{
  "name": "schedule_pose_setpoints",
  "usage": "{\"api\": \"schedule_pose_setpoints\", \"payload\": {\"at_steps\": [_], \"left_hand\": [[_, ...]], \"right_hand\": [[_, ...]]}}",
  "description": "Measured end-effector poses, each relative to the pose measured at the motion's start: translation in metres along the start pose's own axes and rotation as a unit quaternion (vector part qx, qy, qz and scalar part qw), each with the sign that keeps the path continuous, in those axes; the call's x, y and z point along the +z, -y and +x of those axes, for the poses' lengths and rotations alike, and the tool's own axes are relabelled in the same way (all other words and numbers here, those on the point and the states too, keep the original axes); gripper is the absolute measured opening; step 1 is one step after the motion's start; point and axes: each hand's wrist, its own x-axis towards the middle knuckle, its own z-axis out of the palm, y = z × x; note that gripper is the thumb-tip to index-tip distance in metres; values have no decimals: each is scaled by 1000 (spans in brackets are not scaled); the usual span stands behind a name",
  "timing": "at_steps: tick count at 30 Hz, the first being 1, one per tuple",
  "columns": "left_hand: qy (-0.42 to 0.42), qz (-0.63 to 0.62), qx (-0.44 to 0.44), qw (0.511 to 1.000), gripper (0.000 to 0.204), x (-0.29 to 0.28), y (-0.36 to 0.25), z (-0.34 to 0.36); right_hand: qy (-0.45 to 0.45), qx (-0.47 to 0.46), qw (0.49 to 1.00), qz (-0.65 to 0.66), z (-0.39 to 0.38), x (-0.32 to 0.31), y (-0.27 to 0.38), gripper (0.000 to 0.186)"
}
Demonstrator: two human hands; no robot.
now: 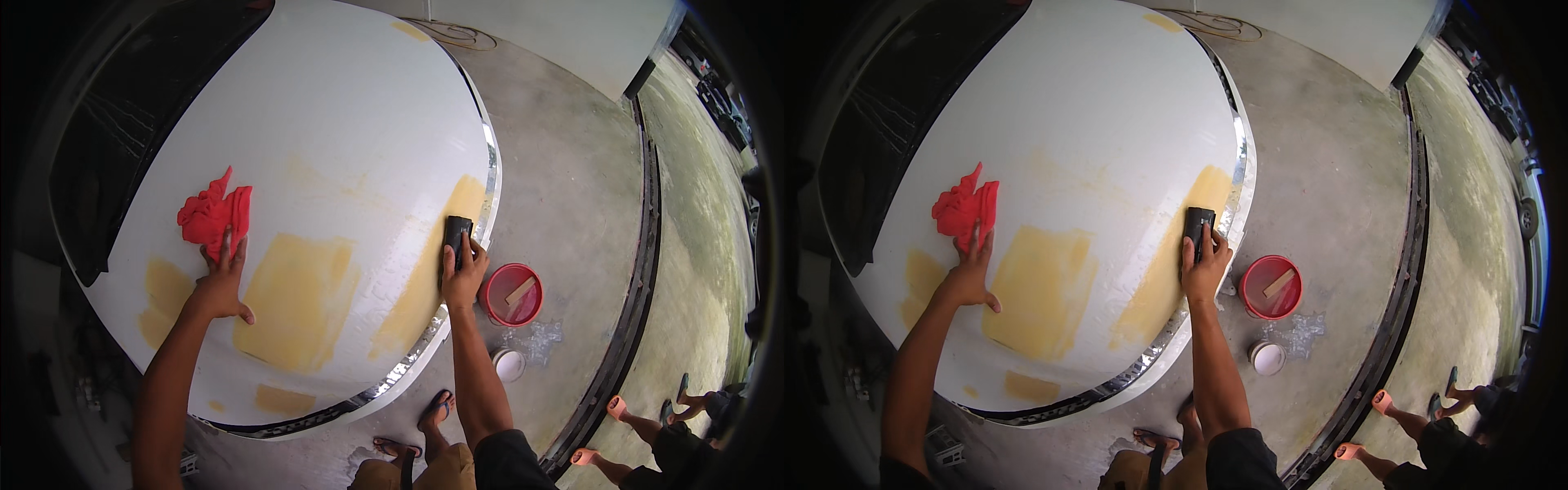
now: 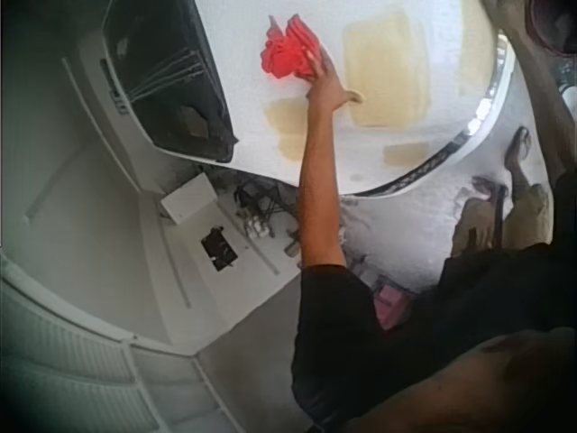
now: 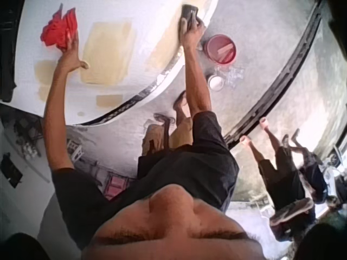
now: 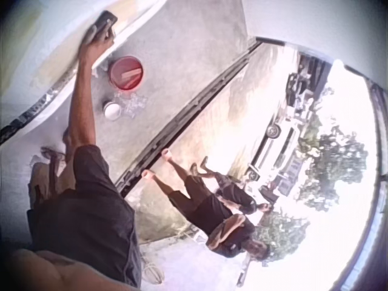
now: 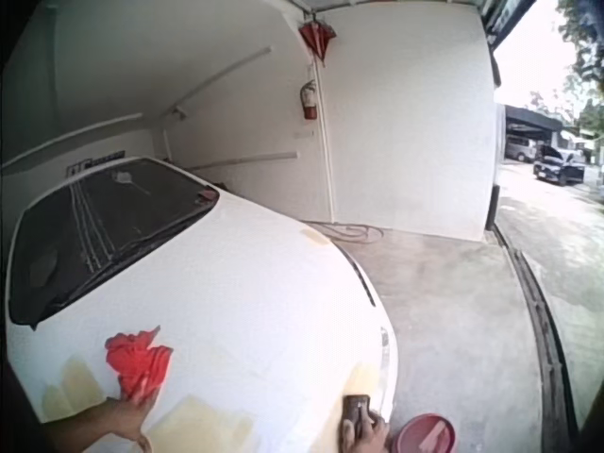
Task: The person sands the hood of a white car using a sanding block and wipes the surface with a red cloth. The person repeatedly dips the sanding block into a red bucket of water and continues sanding different areas of the hood.
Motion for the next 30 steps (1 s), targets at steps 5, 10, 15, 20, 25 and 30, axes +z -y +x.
{"api": "schedule_pose_setpoints", "payload": {"at_steps": [5,10,15,20,25,30], "left_hand": [[-21,2,11,1000,169,1,2,2],[-19,23,19,999,170,3,4,2],[-4,22,3,1000,170,0,1,1],[-6,-4,14,1000,170,-1,0,-1],[-7,-13,19,1000,171,2,4,4],[-20,-9,34,999,171,4,8,6]], "right_hand": [[40,-70,994,70,-57,-6,10,60],[-7,40,999,22,11,3,6,54],[62,-51,991,107,-72,-15,28,65],[4,42,999,16,4,-2,8,55],[55,-59,997,13,-87,-20,34,62],[8,82,996,-28,21,0,14,51]]}}
